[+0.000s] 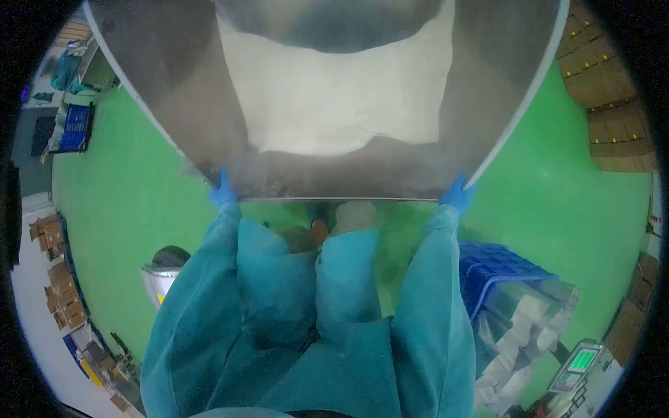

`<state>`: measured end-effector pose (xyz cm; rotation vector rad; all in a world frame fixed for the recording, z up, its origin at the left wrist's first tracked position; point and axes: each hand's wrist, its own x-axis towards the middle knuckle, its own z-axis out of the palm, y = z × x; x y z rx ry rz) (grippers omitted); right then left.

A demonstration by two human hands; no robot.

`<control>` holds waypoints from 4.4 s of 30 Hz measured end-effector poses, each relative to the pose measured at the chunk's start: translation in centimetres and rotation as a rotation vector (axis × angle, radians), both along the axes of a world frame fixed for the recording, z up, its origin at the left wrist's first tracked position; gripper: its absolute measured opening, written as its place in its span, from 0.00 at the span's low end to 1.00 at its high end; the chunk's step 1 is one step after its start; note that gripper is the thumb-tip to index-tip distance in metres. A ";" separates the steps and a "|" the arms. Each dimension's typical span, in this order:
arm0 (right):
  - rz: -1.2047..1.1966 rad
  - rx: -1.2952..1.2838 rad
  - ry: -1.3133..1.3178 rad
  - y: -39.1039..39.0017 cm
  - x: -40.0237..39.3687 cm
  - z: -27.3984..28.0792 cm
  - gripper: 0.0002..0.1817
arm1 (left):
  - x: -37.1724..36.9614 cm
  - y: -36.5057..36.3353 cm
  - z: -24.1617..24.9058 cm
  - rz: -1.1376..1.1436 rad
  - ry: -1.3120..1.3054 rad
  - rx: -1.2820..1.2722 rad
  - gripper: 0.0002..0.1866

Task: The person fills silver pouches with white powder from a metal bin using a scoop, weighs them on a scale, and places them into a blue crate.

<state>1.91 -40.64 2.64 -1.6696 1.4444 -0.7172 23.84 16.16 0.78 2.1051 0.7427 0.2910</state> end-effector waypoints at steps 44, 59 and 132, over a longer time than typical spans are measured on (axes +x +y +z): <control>0.335 -0.219 0.421 -5.0 8.0 13.6 0.34 | 8.1 1.1 13.4 -0.311 0.261 0.447 0.33; 0.459 -0.200 0.554 -5.5 7.5 14.7 0.36 | 9.1 3.9 12.3 -0.492 0.382 0.483 0.33; 1.686 -0.450 1.102 12.8 10.1 3.0 0.22 | 0.2 -6.0 18.7 -0.882 0.339 0.773 0.15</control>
